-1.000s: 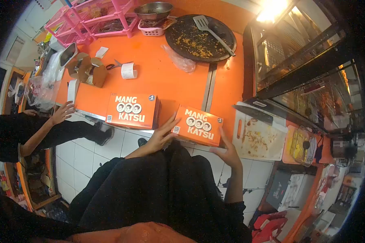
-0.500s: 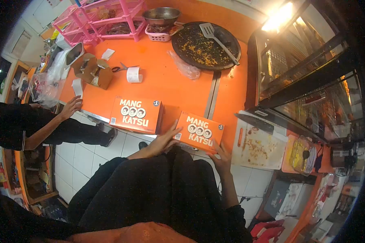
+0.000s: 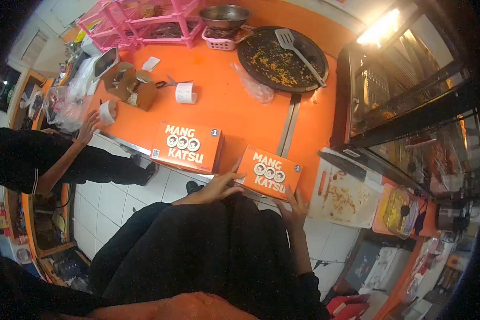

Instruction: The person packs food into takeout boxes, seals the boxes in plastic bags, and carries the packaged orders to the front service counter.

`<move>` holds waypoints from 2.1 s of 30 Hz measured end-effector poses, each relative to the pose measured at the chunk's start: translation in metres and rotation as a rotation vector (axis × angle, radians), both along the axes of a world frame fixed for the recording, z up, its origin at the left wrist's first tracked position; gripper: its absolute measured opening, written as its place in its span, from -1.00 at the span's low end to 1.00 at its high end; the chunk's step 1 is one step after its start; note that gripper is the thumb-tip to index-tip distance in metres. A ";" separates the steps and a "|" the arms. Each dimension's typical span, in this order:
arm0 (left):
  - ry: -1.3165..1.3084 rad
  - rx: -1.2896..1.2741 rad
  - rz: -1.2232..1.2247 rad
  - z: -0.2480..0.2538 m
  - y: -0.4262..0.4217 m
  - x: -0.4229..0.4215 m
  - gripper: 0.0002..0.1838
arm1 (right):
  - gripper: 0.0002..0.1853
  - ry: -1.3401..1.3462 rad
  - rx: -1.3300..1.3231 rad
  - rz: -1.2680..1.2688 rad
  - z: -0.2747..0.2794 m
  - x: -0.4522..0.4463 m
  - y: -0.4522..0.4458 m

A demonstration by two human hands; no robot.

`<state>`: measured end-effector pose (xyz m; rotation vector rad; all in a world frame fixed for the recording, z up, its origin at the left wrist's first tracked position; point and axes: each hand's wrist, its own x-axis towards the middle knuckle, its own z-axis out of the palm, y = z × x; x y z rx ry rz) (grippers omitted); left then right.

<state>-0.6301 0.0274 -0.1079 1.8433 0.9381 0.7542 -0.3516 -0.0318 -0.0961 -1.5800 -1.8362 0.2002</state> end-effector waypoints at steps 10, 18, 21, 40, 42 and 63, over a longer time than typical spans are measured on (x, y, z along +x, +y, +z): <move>-0.147 0.095 -0.082 0.079 0.008 0.009 -0.56 | -0.52 0.041 0.148 0.023 0.054 0.034 -0.004; -0.410 -0.145 0.110 0.169 -0.007 -0.070 -0.56 | -0.47 0.173 0.257 0.239 0.139 -0.038 0.054; -0.442 -0.016 0.264 0.173 -0.013 -0.108 -0.57 | -0.47 0.238 0.294 0.356 0.135 -0.091 0.073; -0.339 0.069 0.757 0.089 -0.144 -0.254 -0.34 | -0.62 0.126 0.672 0.284 0.077 -0.230 0.030; -0.145 -0.039 0.853 0.069 -0.212 -0.294 -0.42 | -0.75 0.255 0.693 0.388 0.071 -0.283 0.001; -0.186 -0.257 1.546 0.046 -0.583 -0.654 -0.66 | -0.61 -0.465 -0.957 1.955 -0.154 -0.768 -0.184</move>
